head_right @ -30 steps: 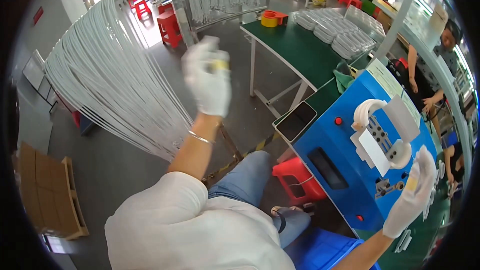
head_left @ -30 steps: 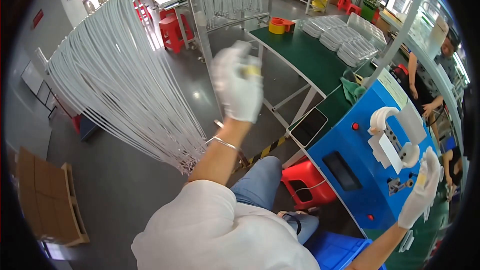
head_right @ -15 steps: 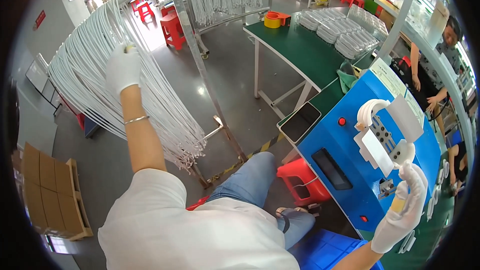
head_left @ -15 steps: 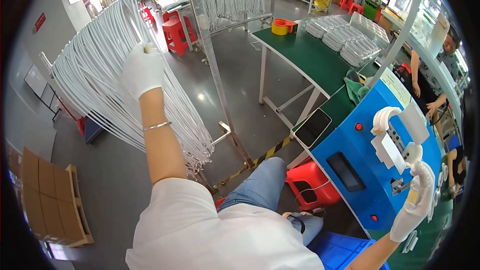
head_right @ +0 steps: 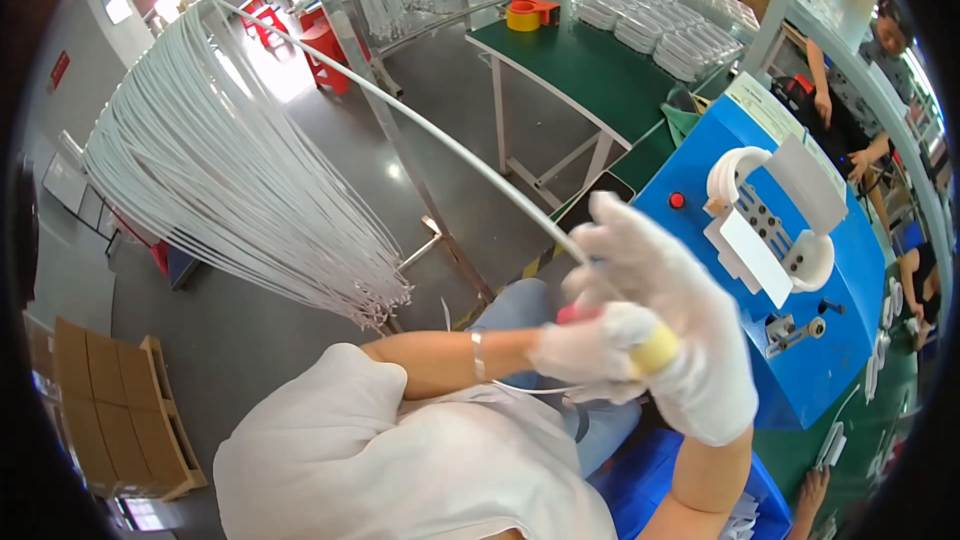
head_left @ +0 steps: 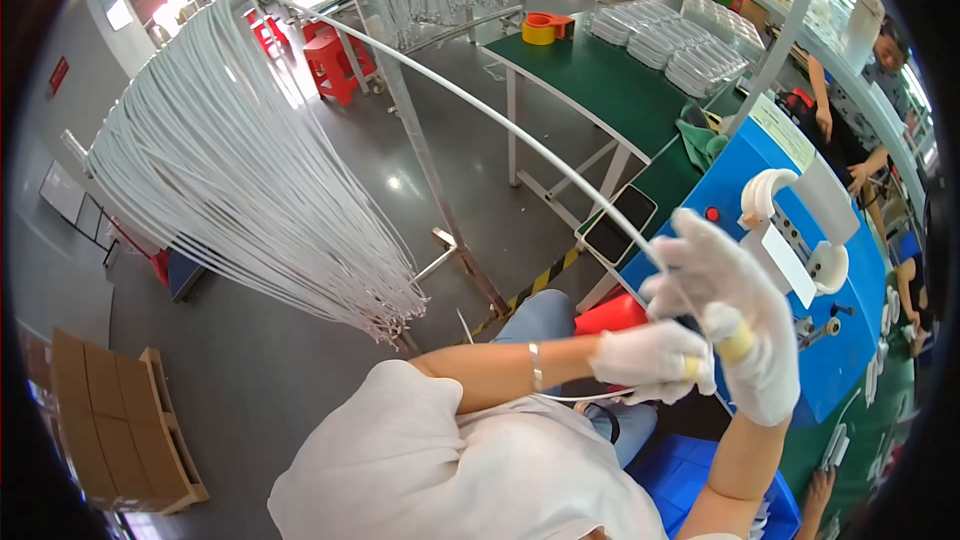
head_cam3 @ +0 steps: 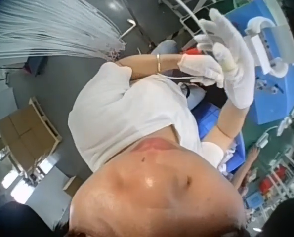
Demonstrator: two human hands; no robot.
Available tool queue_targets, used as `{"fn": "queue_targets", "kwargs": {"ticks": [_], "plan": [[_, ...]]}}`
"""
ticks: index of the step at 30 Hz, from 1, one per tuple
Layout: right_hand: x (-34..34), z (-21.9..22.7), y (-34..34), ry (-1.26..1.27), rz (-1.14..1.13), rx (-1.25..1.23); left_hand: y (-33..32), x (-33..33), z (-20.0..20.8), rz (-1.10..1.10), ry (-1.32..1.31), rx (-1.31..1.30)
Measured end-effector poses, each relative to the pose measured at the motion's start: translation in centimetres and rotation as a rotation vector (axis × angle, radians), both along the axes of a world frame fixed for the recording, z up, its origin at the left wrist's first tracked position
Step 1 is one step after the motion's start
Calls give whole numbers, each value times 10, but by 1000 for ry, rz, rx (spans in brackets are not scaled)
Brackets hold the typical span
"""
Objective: Assembling and testing bundles of white cables at a factory workstation.
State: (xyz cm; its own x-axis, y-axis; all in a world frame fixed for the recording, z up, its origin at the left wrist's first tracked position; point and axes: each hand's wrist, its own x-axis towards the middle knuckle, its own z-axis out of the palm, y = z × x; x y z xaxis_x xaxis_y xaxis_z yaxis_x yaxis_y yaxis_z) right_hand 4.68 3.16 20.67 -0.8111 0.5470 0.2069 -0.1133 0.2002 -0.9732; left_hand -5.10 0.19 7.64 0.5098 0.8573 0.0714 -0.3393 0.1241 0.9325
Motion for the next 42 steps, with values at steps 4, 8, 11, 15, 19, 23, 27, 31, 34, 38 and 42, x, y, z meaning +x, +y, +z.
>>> {"fn": "queue_targets", "kwargs": {"ticks": [4, 8, 11, 15, 19, 23, 27, 31, 34, 38, 42], "plan": [[25, 4, 0, -181, -39, -122, 14, 40, -59, 110, 995, 774], [110, -30, 32, -267, -199, -149, 11, -22, 38, 310, 651, 596], [174, -91, 49, 254, -37, -269, -10, -65, 75, 497, 110, 509], [237, -146, 40, 975, 54, -699, -20, -78, 70, 434, -248, 807], [297, -188, 14, 875, -390, -612, -34, -86, 55, 226, 199, 169], [288, -145, -21, 110, -192, -31, -13, 5, -42, -386, 394, 296], [224, -113, -20, -460, 169, -177, -11, 65, -35, -615, -270, -183], [229, -132, -28, -386, 242, -125, -13, 28, -7, -336, 108, 201], [256, -135, -33, -343, 69, -330, -26, -6, -34, 138, -480, 218], [337, -204, -54, 657, -464, -605, -22, -77, -43, 448, -849, 16], [298, -175, -43, 197, -997, -389, -30, -83, -48, 554, -732, -24]]}}
